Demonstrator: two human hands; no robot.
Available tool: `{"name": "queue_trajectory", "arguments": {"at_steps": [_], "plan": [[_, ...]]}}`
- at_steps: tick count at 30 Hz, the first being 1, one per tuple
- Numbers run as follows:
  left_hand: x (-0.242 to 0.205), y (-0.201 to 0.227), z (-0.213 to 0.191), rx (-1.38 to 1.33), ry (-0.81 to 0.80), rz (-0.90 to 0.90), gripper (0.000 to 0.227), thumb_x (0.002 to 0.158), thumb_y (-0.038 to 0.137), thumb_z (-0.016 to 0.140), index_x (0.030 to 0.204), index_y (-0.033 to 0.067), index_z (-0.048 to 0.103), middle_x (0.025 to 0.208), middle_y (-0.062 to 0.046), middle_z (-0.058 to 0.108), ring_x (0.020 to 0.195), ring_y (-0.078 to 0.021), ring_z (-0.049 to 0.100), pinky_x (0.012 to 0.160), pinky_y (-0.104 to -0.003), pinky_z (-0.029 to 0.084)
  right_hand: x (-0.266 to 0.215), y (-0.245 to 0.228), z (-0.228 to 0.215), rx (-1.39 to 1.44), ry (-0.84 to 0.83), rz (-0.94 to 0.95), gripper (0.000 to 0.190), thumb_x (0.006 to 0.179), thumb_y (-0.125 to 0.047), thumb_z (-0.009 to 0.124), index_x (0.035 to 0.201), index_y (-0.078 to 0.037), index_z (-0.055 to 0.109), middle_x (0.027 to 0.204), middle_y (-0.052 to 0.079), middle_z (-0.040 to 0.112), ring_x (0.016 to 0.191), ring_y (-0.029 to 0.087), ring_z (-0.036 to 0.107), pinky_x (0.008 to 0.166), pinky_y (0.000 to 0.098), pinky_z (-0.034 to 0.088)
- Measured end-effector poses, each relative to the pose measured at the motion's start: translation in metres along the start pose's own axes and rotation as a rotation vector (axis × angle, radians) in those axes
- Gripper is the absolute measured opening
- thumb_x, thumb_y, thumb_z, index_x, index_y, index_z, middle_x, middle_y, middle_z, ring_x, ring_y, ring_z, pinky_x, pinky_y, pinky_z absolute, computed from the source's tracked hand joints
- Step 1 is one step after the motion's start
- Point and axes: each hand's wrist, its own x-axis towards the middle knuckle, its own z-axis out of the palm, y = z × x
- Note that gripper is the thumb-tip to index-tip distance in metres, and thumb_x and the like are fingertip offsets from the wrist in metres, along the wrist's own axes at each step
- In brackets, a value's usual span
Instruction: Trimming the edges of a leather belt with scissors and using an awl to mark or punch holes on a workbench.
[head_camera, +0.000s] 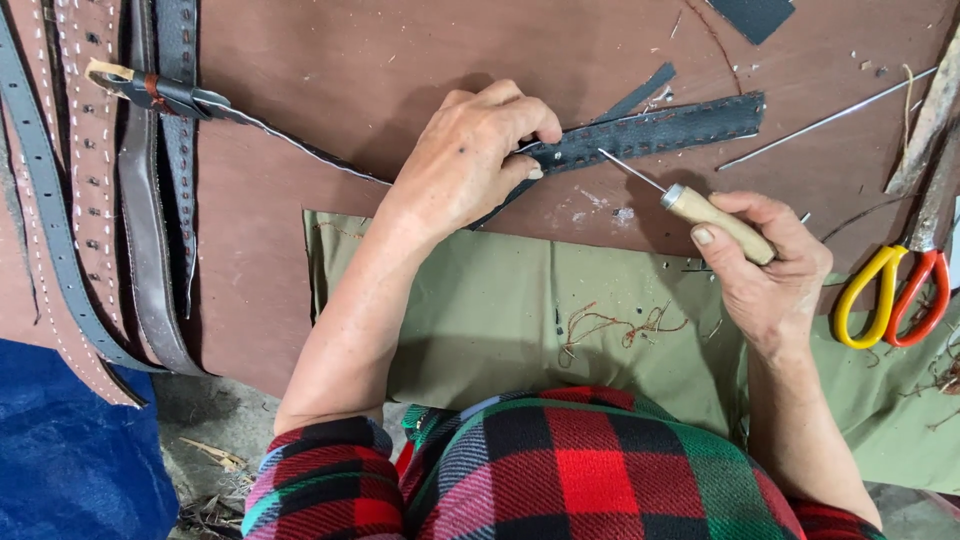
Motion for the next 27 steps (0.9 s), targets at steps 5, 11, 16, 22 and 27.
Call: {"name": "queue_trajectory", "arguments": {"at_steps": [5,11,16,22,27], "plan": [[-0.001,0.001,-0.001,0.01,-0.005,0.003,0.03,0.08,-0.004,0.071,0.104,0.0135,0.065,0.093,-0.004,0.059,0.073,-0.0244,0.057,0.09,-0.043,0.042,-0.001,0.004,0.0,0.013,-0.006,-0.013,0.028,0.103,-0.01,0.08,0.128,-0.004,0.069,0.11,0.004,0.068,0.083,0.005,0.049,0.073,0.0198,0.04],[-0.002,-0.004,0.006,0.022,-0.002,-0.009,0.032,0.081,-0.004,0.072,0.106,0.0138,0.066,0.097,-0.004,0.057,0.079,-0.0274,0.058,0.093,-0.044,0.042,-0.007,0.01,0.0,-0.028,0.004,-0.085,0.03,0.102,-0.004,0.082,0.129,-0.002,0.067,0.119,0.011,0.07,0.096,0.012,0.059,0.084,0.0234,0.048],[0.0,-0.003,0.004,0.044,0.055,0.042,0.034,0.076,-0.01,0.074,0.106,0.0059,0.072,0.102,-0.01,0.053,0.08,-0.0331,0.058,0.075,-0.045,0.047,-0.021,-0.002,-0.003,-0.138,0.022,-0.084,0.033,0.102,-0.009,0.084,0.13,-0.002,0.066,0.112,0.009,0.069,0.085,0.01,0.054,0.079,0.0238,0.045],[0.003,-0.001,-0.001,0.09,0.021,0.069,0.036,0.076,-0.008,0.08,0.107,0.0082,0.07,0.1,-0.009,0.055,0.083,-0.0311,0.059,0.077,-0.044,0.045,-0.02,-0.031,-0.009,-0.305,0.012,0.016,0.032,0.103,-0.012,0.085,0.128,-0.007,0.067,0.103,0.005,0.07,0.078,0.01,0.052,0.075,0.0254,0.044],[0.003,0.002,-0.003,0.134,0.002,0.04,0.038,0.077,-0.005,0.08,0.109,0.013,0.071,0.101,-0.007,0.058,0.083,-0.0297,0.06,0.076,-0.044,0.046,-0.008,-0.055,-0.014,-0.34,-0.075,-0.038,0.032,0.102,-0.008,0.085,0.128,0.001,0.067,0.109,0.011,0.072,0.08,0.014,0.057,0.076,0.0272,0.047]]}}
